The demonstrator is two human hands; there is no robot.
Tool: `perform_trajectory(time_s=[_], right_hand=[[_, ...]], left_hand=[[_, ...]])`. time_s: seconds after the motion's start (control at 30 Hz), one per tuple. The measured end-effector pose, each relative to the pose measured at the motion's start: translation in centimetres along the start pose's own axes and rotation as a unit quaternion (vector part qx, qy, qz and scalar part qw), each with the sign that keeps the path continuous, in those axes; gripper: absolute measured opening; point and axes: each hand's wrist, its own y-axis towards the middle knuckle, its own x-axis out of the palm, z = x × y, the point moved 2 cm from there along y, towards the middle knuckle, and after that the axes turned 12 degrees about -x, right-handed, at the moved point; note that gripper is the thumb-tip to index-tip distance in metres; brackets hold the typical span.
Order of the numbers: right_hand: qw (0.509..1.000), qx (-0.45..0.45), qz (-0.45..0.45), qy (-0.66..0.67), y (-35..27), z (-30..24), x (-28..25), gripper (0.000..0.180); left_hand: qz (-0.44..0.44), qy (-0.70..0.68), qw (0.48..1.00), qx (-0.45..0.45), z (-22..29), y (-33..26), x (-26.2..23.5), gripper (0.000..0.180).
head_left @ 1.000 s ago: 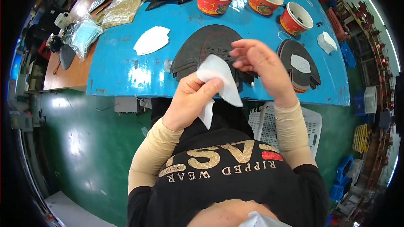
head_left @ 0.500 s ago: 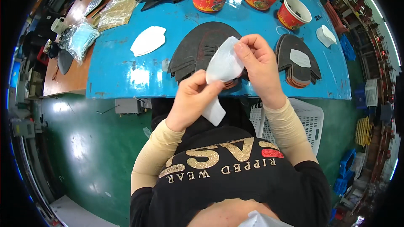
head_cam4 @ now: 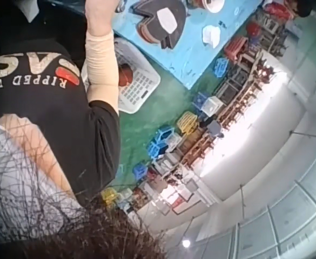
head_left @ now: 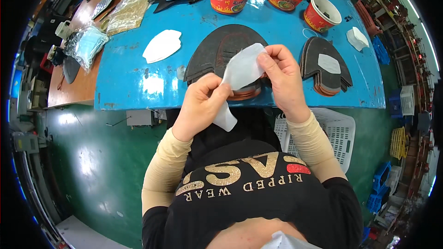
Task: The person peels adhesive pads by hand and sticks them onto shoe upper components.
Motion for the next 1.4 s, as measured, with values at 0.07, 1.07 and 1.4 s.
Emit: perform_trajectory(time_s=[0.07, 1.07, 1.4], right_hand=[[0.999, -0.017, -0.021, -0.022, 0.3, -0.4, -0.3, 0.015], [0.956, -0.031, -0.084, -0.278, 3.8, 0.2, 0.4, 0.018], [0.853, -0.221, -0.109, -0.46, 3.3, 1.6, 0.2, 0.016]], left_hand=[[-0.025, 0.018, 0.999, -0.011, 0.2, -0.1, 0.2, 0.013], [0.322, 0.377, 0.851, 0.171, 1.9, 3.8, -0.9, 0.016], [0.319, 0.437, 0.823, 0.173, 0.5, 4.9, -0.8, 0.016]])
